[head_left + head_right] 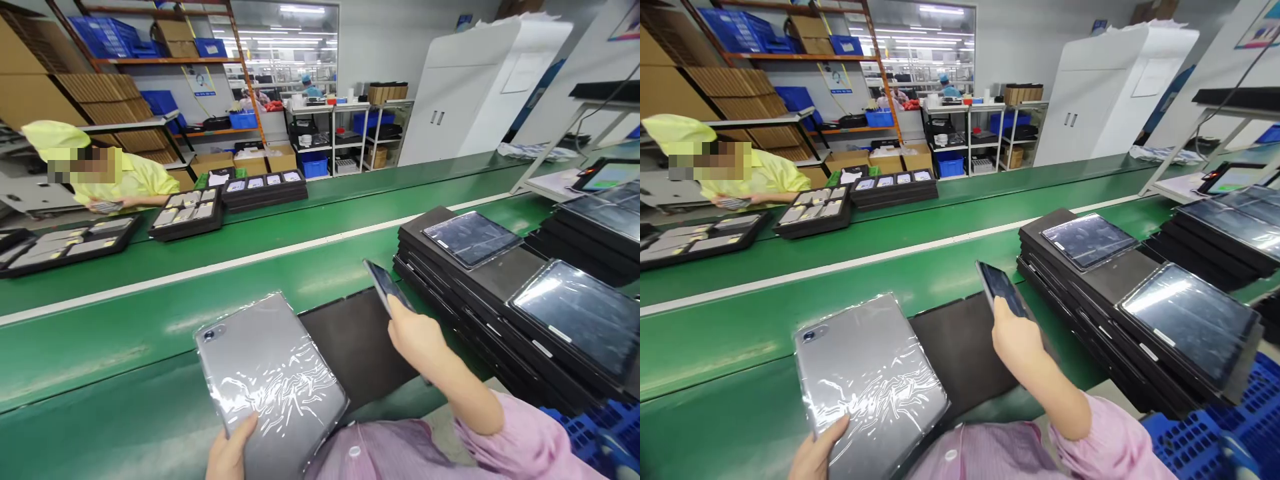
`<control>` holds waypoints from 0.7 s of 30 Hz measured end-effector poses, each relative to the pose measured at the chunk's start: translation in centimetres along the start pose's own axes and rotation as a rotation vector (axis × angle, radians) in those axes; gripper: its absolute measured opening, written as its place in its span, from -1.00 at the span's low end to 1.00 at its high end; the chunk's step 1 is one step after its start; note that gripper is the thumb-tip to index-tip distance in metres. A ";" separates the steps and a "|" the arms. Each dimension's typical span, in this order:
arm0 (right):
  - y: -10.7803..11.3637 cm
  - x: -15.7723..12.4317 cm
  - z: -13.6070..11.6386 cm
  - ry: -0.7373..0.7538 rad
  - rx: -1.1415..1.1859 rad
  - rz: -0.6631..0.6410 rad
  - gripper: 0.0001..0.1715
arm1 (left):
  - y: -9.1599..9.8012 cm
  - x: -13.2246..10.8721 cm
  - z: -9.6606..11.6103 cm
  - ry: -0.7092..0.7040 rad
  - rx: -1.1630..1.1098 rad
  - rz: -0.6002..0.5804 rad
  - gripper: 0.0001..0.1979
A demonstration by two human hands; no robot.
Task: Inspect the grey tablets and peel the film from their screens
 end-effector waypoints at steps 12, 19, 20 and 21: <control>-5.5 0.7 -4.3 0.281 0.693 -0.411 -0.69 | -2.7 -1.7 -1.2 -0.027 -0.189 -0.019 -0.68; 0.3 -0.7 -6.1 0.489 0.445 -0.038 -0.63 | -5.4 -2.3 -0.8 -0.078 -0.134 -0.155 -0.69; 0.4 -1.6 -7.0 0.536 0.417 -0.023 -0.65 | -5.9 -2.2 -0.9 -0.105 -0.122 -0.165 -0.72; 0.4 -2.8 -8.2 0.627 0.420 -0.046 -0.66 | -6.4 -2.2 -1.0 -0.130 -0.097 -0.186 -0.76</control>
Point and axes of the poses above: each hand's wrist, its own x-axis towards the middle knuckle, its own y-axis out of the back of the hand, z = x × y, the point moved 4 cm from there along x, towards the middle knuckle, and after that the axes turned 4 degrees about -z, right-handed, at the moved point
